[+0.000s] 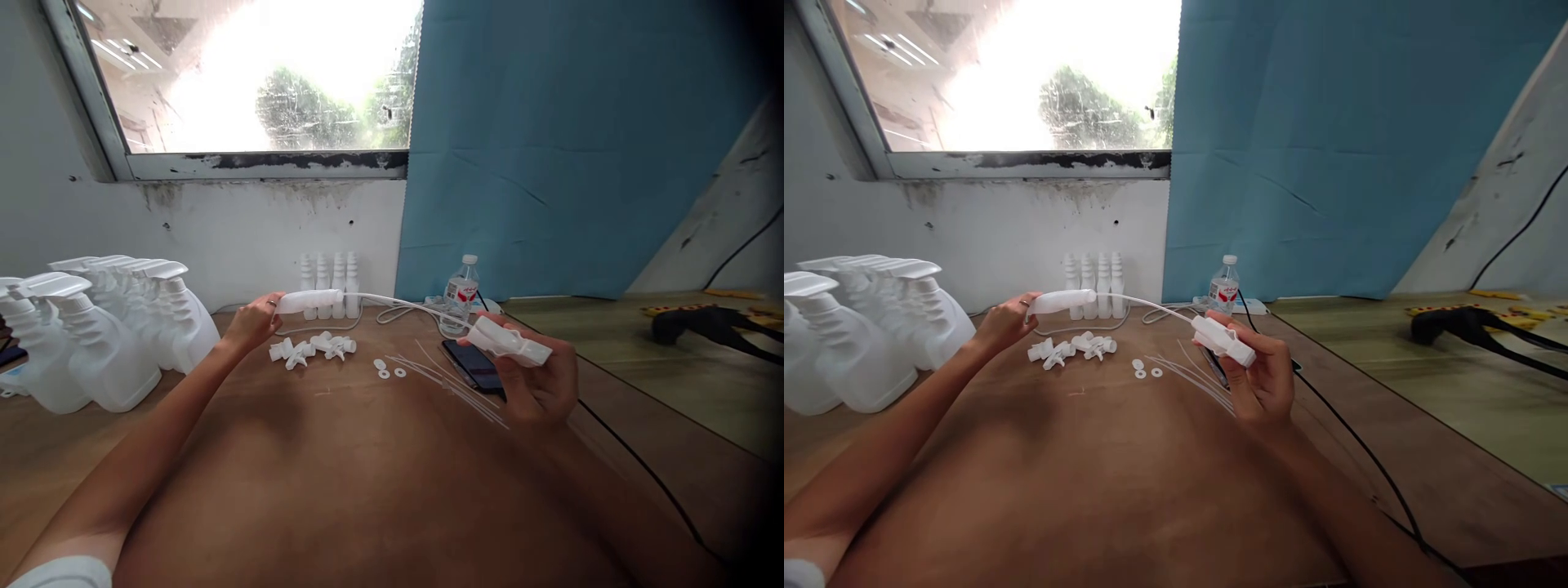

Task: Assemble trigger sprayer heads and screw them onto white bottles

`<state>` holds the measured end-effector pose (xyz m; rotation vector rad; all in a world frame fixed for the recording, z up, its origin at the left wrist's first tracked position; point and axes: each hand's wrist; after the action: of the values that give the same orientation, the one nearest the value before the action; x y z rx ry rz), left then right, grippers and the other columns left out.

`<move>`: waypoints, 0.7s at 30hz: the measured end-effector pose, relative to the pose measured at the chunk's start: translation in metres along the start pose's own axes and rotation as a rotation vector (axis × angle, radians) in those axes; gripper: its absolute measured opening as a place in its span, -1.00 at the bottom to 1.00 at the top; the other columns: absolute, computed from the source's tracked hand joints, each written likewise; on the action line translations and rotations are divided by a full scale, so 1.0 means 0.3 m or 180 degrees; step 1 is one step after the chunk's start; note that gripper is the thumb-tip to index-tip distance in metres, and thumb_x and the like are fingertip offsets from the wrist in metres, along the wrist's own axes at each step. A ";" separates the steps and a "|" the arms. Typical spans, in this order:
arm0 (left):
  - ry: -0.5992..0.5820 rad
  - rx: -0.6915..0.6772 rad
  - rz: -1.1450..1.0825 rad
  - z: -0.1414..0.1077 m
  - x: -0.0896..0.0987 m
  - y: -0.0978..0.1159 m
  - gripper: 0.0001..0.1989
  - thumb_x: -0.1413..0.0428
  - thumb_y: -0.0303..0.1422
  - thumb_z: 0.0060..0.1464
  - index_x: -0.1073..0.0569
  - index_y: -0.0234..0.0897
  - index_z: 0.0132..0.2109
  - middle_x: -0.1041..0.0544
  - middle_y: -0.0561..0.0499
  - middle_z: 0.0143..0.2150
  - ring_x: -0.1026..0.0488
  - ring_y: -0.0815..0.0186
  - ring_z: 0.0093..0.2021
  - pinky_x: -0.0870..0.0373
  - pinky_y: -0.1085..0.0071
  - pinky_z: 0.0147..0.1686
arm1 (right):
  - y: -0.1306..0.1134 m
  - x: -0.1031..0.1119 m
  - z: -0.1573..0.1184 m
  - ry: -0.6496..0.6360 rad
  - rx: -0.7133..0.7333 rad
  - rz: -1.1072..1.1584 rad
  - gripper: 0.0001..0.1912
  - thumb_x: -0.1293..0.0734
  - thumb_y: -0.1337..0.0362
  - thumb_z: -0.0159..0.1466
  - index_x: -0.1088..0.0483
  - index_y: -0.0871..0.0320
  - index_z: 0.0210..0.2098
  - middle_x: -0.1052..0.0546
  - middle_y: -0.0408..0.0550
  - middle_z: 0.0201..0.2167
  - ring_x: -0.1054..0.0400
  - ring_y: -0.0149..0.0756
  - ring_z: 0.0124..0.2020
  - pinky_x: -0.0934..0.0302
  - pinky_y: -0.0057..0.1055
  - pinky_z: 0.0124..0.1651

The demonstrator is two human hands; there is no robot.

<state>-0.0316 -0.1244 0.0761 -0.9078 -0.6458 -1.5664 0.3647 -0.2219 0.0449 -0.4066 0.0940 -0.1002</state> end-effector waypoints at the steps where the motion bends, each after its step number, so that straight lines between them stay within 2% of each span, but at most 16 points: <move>1: -0.0007 0.0001 -0.0001 0.000 0.000 0.001 -0.53 0.05 -0.42 0.12 -0.30 -0.31 0.20 -0.51 -0.18 0.05 -0.52 0.04 -0.04 -0.42 0.36 -0.27 | -0.002 -0.001 0.000 -0.0029 -0.0016 0.0007 -0.69 -0.32 0.36 0.29 -0.33 -0.02 0.01 -0.45 0.08 0.11 -0.50 -0.08 -0.07 -0.40 -0.01 -0.04; 7: -0.0021 -0.0120 -0.0067 -0.004 0.014 0.033 -0.53 0.05 -0.41 0.12 -0.31 -0.28 0.19 -0.51 -0.17 0.07 -0.52 0.07 -0.05 -0.41 0.35 -0.25 | -0.010 -0.012 0.003 -0.0314 -0.0182 0.0053 -0.68 -0.29 0.42 0.30 -0.34 -0.02 0.02 -0.43 0.09 0.14 -0.51 -0.11 -0.09 -0.36 -0.05 0.01; 11: -0.0095 -0.0241 -0.0253 -0.010 0.062 0.064 -0.55 0.04 -0.37 0.11 -0.34 -0.25 0.16 -0.55 -0.13 -0.02 -0.54 0.08 -0.13 -0.39 0.35 -0.27 | -0.008 -0.017 0.026 -0.0334 -0.0460 0.0040 -0.73 -0.31 0.37 0.31 -0.34 0.02 -0.01 -0.47 0.08 0.06 -0.51 -0.17 -0.13 -0.34 -0.14 0.01; 14: -0.0296 -0.0384 -0.0457 -0.021 0.119 0.099 -0.57 0.00 -0.34 0.06 -0.38 -0.20 0.10 -0.58 -0.05 -0.21 -0.55 0.13 -0.29 -0.36 0.36 -0.33 | -0.008 -0.032 0.077 -0.0600 -0.0711 0.0066 -0.79 -0.32 0.30 0.31 -0.37 0.06 -0.04 -0.54 0.01 -0.13 -0.50 -0.21 -0.15 -0.28 -0.18 0.06; 16: -0.0423 -0.0482 -0.0603 -0.029 0.154 0.128 -0.60 -0.02 -0.31 0.03 -0.40 -0.20 0.05 -0.57 -0.01 -0.30 -0.53 0.14 -0.35 -0.35 0.36 -0.35 | -0.012 -0.056 0.129 -0.0906 -0.0748 0.0096 -0.80 -0.32 0.27 0.31 -0.39 0.07 -0.06 -0.53 -0.04 -0.21 -0.48 -0.25 -0.18 -0.29 -0.23 0.02; 19: -0.0657 -0.0576 -0.1003 -0.043 0.181 0.166 -0.64 -0.08 -0.29 -0.03 -0.41 -0.23 -0.04 -0.57 -0.01 -0.34 -0.54 0.14 -0.34 -0.37 0.38 -0.36 | -0.023 -0.115 0.213 -0.1331 -0.0700 -0.0031 -0.76 -0.35 0.21 0.29 -0.43 0.04 -0.04 -0.50 -0.09 -0.19 -0.43 -0.30 -0.22 -0.33 -0.31 -0.09; 21: -0.0941 -0.0599 -0.1514 -0.051 0.177 0.182 -0.69 -0.11 -0.31 -0.06 -0.39 -0.24 -0.11 -0.56 -0.01 -0.32 -0.54 0.17 -0.32 -0.38 0.41 -0.38 | -0.029 -0.163 0.261 -0.1510 -0.0721 -0.0080 -0.72 -0.37 0.17 0.27 -0.44 0.03 -0.03 -0.49 -0.09 -0.15 -0.41 -0.30 -0.19 -0.34 -0.33 -0.11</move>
<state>0.0163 -0.1767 0.1079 -1.2020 -0.9897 -1.9562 0.3243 -0.1937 0.1233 -0.6478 -0.3707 -0.0156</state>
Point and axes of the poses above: each hand's wrist, its own z-axis towards the middle knuckle, its own x-axis out of the back of the hand, y = z × x
